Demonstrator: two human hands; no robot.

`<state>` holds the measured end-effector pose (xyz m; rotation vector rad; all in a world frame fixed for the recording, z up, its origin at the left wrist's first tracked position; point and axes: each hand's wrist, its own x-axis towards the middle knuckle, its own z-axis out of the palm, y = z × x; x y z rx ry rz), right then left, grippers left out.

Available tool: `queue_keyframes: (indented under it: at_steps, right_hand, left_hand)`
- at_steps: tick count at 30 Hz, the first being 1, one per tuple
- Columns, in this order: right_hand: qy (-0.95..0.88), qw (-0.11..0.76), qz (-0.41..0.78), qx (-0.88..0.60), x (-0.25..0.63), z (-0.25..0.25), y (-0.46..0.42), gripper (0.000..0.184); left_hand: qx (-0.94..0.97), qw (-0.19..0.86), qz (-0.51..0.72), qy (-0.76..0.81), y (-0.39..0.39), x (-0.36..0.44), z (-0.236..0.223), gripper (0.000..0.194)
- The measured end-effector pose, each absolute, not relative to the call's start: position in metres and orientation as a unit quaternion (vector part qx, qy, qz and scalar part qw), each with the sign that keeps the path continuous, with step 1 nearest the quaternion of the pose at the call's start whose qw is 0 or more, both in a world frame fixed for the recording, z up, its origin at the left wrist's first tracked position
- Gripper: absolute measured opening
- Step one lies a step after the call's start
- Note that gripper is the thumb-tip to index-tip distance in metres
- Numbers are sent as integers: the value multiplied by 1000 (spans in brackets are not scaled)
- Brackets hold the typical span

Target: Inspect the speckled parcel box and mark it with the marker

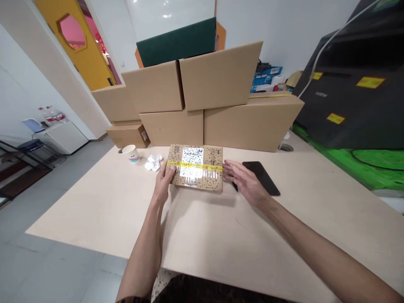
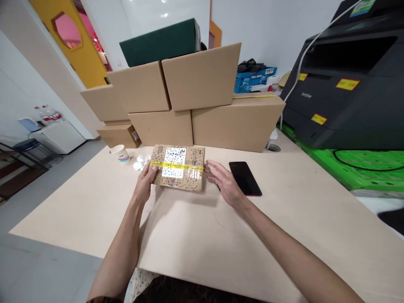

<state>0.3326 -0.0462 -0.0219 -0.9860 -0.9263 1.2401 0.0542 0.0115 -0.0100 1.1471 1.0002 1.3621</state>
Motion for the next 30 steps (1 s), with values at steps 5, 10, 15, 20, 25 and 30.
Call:
queue_keyframes:
  at_steps: [5,10,15,20,25,30]
  right_hand:
    - [-403,591,550,-432,334,-22,-47,52]
    - [-441,606,534,-391,339,-8,-52,50]
    - [-502,611,496,-359,341,1,-56,59]
    - [-516,618,481,-347,337,7,-62,61]
    - [-498,636,487,-332,331,12,-67,60]
    - [-512,640,477,-318,329,1,-61,56]
  left_hand:
    - [418,556,560,451,12,53,-8,89]
    - [471,567,551,392,12,44,-10,108]
    - [490,527,586,373,17,43,-16,103]
    - [469,429,669,386,12,50,-9,69]
    - [418,350,721,429,8,52,-2,53]
    - [433,319,729,424,15,52,-15,43]
